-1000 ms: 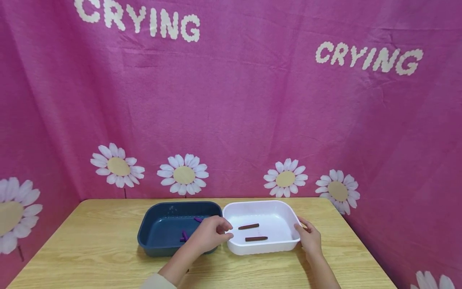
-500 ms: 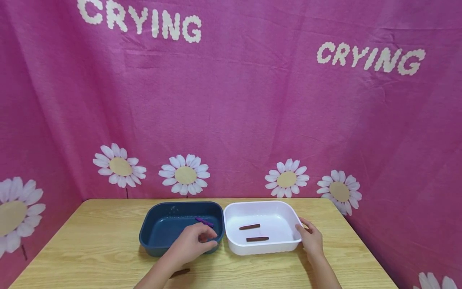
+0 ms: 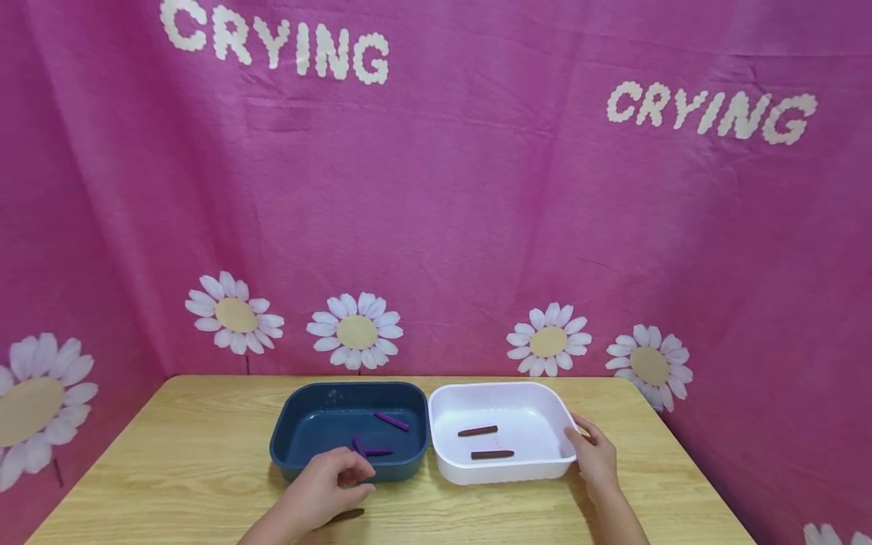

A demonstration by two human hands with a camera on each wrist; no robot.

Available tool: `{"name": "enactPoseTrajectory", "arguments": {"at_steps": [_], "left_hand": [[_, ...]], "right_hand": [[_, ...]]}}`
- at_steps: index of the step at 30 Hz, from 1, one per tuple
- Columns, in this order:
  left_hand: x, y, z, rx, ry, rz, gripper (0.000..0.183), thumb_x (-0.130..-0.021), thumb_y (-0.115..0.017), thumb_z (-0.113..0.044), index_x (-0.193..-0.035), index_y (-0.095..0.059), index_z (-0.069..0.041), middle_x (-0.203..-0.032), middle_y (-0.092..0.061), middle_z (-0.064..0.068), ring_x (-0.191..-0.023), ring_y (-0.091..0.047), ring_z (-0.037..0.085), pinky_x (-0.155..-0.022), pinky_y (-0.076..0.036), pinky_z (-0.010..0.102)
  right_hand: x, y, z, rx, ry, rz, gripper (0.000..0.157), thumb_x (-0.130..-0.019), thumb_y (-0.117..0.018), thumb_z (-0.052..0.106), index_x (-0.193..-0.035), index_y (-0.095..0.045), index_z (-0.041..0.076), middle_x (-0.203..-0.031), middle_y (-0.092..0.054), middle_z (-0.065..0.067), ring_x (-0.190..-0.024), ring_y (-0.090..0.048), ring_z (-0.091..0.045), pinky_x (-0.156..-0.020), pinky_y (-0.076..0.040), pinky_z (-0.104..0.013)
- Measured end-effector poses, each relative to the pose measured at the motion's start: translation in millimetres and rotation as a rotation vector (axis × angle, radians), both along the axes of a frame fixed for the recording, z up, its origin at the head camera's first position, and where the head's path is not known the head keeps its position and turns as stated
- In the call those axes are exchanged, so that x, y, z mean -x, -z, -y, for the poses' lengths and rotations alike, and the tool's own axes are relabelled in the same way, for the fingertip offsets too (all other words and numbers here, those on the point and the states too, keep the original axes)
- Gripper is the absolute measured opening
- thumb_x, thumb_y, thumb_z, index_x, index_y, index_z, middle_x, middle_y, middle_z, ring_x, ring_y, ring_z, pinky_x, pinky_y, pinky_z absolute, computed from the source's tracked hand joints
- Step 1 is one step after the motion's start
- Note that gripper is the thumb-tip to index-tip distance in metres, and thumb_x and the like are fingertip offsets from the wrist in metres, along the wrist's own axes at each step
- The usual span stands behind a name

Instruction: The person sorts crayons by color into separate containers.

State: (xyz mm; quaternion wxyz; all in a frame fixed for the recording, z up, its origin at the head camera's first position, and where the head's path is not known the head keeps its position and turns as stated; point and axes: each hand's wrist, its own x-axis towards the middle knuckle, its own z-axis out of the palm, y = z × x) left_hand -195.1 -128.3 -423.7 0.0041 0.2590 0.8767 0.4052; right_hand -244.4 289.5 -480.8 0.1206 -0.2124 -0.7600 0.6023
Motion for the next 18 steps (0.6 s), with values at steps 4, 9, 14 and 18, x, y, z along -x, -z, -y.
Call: {"name": "enactPoseTrajectory", "arguments": {"at_steps": [4,9,14,18], "left_hand": [[-0.5,9.0,11.5,0.036,-0.006,0.046,0.018,-0.082,-0.071,-0.025,-0.092,-0.069,-0.011,-0.084,-0.06,-0.004,-0.074,-0.048,0.002,-0.063,-0.043,0.018],[1.3,18.4,24.3,0.095,0.004,0.119,0.02,-0.084,-0.069,-0.025,-0.096,-0.069,-0.009,-0.086,-0.061,-0.003,-0.076,-0.048,0.005,-0.064,-0.044,0.02],[3.6,26.0,32.5,0.128,-0.014,0.212,0.021,-0.083,-0.07,-0.025,-0.097,-0.069,-0.009,-0.087,-0.062,-0.002,-0.077,-0.05,0.012,-0.065,-0.046,0.023],[5.9,31.6,35.2,0.168,-0.037,0.228,0.023,-0.081,-0.072,-0.025,-0.095,-0.069,-0.008,-0.085,-0.063,-0.002,-0.075,-0.052,0.013,-0.065,-0.048,0.027]], "right_hand": [[-1.7,-0.6,-0.7,0.002,-0.004,0.002,0.048,-0.093,-0.054,0.027,-0.135,-0.046,0.006,-0.126,-0.049,-0.026,-0.082,-0.057,-0.01,-0.059,-0.048,-0.021],[-3.3,-0.7,-1.9,0.004,0.003,-0.008,0.048,-0.092,-0.055,0.025,-0.135,-0.046,0.004,-0.126,-0.049,-0.028,-0.079,-0.057,-0.008,-0.058,-0.049,-0.022],[-3.2,-1.3,-1.3,-0.005,0.0,-0.012,0.048,-0.092,-0.056,0.024,-0.135,-0.047,0.004,-0.119,-0.053,-0.025,-0.078,-0.057,-0.009,-0.058,-0.05,-0.023],[-1.9,-1.5,0.0,-0.005,0.006,-0.024,0.048,-0.091,-0.057,0.022,-0.133,-0.048,0.002,-0.108,-0.059,-0.018,-0.076,-0.057,-0.01,-0.057,-0.05,-0.024]]}}
